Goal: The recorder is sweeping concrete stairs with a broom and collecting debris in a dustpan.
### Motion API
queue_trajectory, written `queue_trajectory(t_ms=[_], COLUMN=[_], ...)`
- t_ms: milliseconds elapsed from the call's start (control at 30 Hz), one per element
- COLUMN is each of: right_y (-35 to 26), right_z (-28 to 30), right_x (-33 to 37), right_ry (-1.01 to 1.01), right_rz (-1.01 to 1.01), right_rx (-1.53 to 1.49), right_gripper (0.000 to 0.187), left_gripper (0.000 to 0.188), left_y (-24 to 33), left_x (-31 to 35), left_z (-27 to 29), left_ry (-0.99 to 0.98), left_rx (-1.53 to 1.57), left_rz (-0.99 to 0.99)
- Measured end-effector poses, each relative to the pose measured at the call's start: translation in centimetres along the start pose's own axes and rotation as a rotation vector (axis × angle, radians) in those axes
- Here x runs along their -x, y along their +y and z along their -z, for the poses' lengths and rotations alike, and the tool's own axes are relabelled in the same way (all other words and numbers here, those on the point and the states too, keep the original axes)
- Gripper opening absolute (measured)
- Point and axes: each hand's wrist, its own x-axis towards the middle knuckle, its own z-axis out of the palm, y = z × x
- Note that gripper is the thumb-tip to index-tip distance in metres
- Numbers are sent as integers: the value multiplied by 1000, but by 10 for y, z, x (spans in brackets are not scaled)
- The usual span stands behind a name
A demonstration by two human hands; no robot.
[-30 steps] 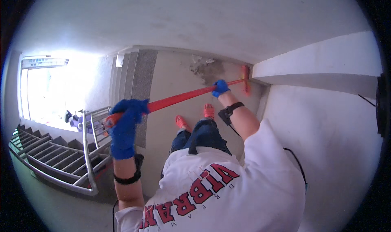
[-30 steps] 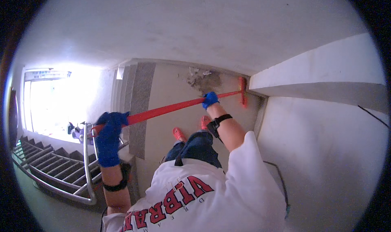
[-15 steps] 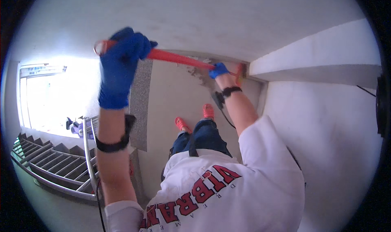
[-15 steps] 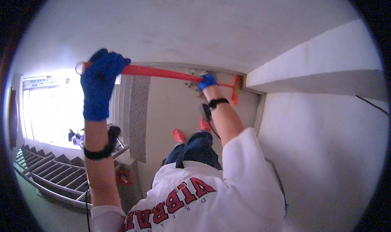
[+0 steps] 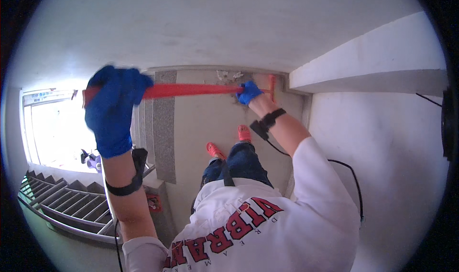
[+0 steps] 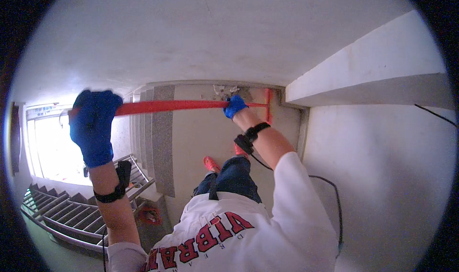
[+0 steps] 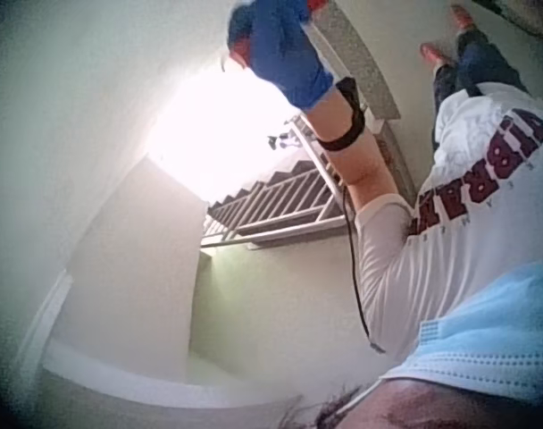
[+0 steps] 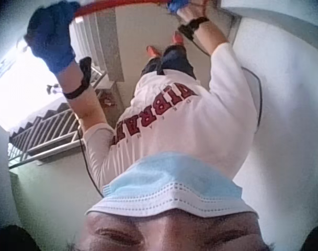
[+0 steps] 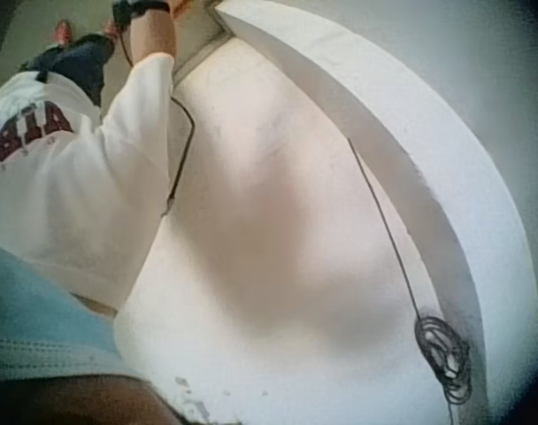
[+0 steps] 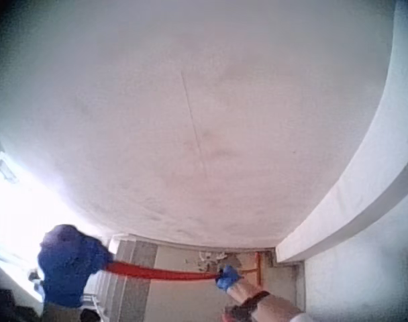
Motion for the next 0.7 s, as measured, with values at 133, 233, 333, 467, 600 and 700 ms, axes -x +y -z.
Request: queue_trajectory(t_ms=[133, 233, 333, 467, 600, 700], right_y=[-33, -56, -102, -153, -118, -39], right_z=[16, -8, -36, -64, -43, -32], right_x=[38, 49, 50, 81, 159, 194], right_ry=[55, 146, 190, 11, 262, 289], right_rz=[43, 152, 136, -112, 140, 175], right_rx=[91, 135, -118, -1187, -185, 36], right_gripper=[9, 9, 9, 10, 8, 10], left_gripper=[10, 6, 8, 13, 10, 5], left_y=[-41, -22, 12, 62, 26, -39], left_x=[45, 65, 83, 100, 114, 136], left_z=[16, 0, 31, 58, 71, 45], left_ry=[169, 414, 218, 176, 272, 224], left_rx=[65, -269, -78, -345, -1276, 59], left_rz=[82, 63, 54, -124, 18, 272])
